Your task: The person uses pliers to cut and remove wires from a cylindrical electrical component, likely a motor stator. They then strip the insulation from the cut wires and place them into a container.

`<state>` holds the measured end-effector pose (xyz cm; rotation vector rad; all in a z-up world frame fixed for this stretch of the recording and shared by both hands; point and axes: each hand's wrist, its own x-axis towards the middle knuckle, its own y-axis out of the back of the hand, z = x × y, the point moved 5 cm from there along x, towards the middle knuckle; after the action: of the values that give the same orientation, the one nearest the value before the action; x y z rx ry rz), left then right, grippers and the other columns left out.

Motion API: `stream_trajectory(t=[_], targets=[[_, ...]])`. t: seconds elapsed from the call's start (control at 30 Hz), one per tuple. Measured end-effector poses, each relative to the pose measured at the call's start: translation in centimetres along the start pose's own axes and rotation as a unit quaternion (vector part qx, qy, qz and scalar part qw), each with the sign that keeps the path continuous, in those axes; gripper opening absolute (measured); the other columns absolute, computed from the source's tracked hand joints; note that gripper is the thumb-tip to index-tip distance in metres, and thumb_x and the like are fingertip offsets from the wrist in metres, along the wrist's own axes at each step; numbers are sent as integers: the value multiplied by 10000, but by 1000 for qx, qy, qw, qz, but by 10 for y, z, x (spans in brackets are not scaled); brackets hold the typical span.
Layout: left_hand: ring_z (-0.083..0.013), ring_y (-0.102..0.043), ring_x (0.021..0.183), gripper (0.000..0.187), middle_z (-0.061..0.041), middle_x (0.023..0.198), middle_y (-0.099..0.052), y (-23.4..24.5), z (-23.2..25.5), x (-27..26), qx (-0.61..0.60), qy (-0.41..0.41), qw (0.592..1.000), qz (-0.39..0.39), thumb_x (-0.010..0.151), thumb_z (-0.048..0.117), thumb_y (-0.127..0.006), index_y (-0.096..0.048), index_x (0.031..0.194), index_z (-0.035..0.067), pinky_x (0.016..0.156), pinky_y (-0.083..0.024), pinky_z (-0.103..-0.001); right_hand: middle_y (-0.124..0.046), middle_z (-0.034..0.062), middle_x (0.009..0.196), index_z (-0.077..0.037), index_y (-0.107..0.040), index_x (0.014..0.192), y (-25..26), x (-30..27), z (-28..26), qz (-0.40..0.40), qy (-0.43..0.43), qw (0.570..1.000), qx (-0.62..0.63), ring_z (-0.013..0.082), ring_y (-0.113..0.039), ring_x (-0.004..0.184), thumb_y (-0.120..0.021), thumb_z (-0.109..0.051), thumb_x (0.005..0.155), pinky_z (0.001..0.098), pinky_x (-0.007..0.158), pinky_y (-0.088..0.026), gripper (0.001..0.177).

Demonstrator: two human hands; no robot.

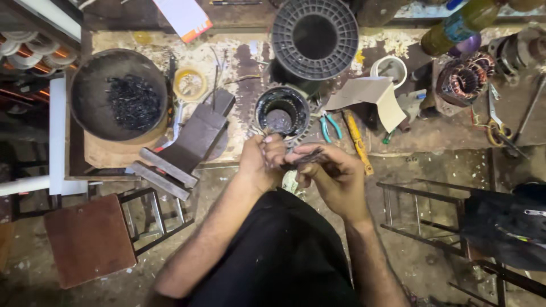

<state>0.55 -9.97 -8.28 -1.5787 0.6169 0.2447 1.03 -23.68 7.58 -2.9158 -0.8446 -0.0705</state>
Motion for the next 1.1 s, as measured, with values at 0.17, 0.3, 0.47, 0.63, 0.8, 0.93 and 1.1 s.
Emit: stream_trajectory(t=[0.17, 0.3, 0.47, 0.63, 0.8, 0.93, 1.1], targets=[[-109, -312, 466, 213, 53, 559, -333, -1, 0, -48, -1, 1, 1000, -26, 958, 198, -361, -445, 774, 132, 483, -323, -280, -742, 79, 949, 48, -690, 1065, -26, -22, 17, 59, 20, 997, -47, 90, -658, 713, -634, -40, 1034, 230, 608, -517, 109], [-208, -590, 745, 295, -92, 804, -630, 20, 9, -91, 118, -16, 992, -46, 988, 261, -331, -554, 957, 71, 754, -500, -344, -716, 75, 847, 39, -685, 1032, -39, -55, 30, 187, 3, 979, -81, 86, -625, 640, -633, -97, 1031, 232, 544, -484, 145], [-317, -602, 1255, 361, -211, 1304, -653, 146, 37, -74, 621, 57, 781, 28, 1032, 348, -469, -560, 1282, 104, 1066, -475, -453, -671, 94, 821, 42, -661, 1059, -31, -108, 29, 313, 22, 949, -28, 97, -575, 639, -653, -112, 1058, 236, 554, -446, 155], [-315, -648, 1202, 533, -198, 1301, -684, 310, 101, -100, 910, 70, 399, 90, 1006, 482, -498, -589, 1362, 96, 1031, -488, -414, -690, 110, 866, 44, -659, 1063, -22, -161, 27, 385, 8, 921, -58, 101, -555, 612, -635, -93, 1049, 238, 517, -428, 140], [-340, -645, 1176, 531, -205, 1277, -681, 363, 116, -111, 902, 185, 363, 143, 996, 462, -519, -563, 1386, 106, 1001, -492, -436, -691, 96, 847, 35, -671, 1038, -26, -198, 39, 436, -10, 899, -49, 93, -565, 610, -631, -85, 1030, 226, 515, -431, 127], [-360, -643, 1155, 535, -211, 1257, -679, 374, 106, -131, 892, 218, 367, 150, 987, 447, -536, -542, 1406, 114, 978, -495, -454, -689, 80, 809, 22, -665, 1021, -35, -210, 50, 458, -42, 887, -45, 89, -562, 589, -623, -75, 1003, 225, 486, -411, 107], [-385, -641, 1129, 548, -218, 1232, -677, 390, 84, -148, 885, 245, 377, 122, 977, 427, -557, -516, 1431, 123, 948, -499, -476, -691, 65, 822, 25, -674, 1012, -37, -221, 57, 424, -51, 902, -67, 83, -564, 614, -632, -75, 1019, 224, 532, -429, 109]])
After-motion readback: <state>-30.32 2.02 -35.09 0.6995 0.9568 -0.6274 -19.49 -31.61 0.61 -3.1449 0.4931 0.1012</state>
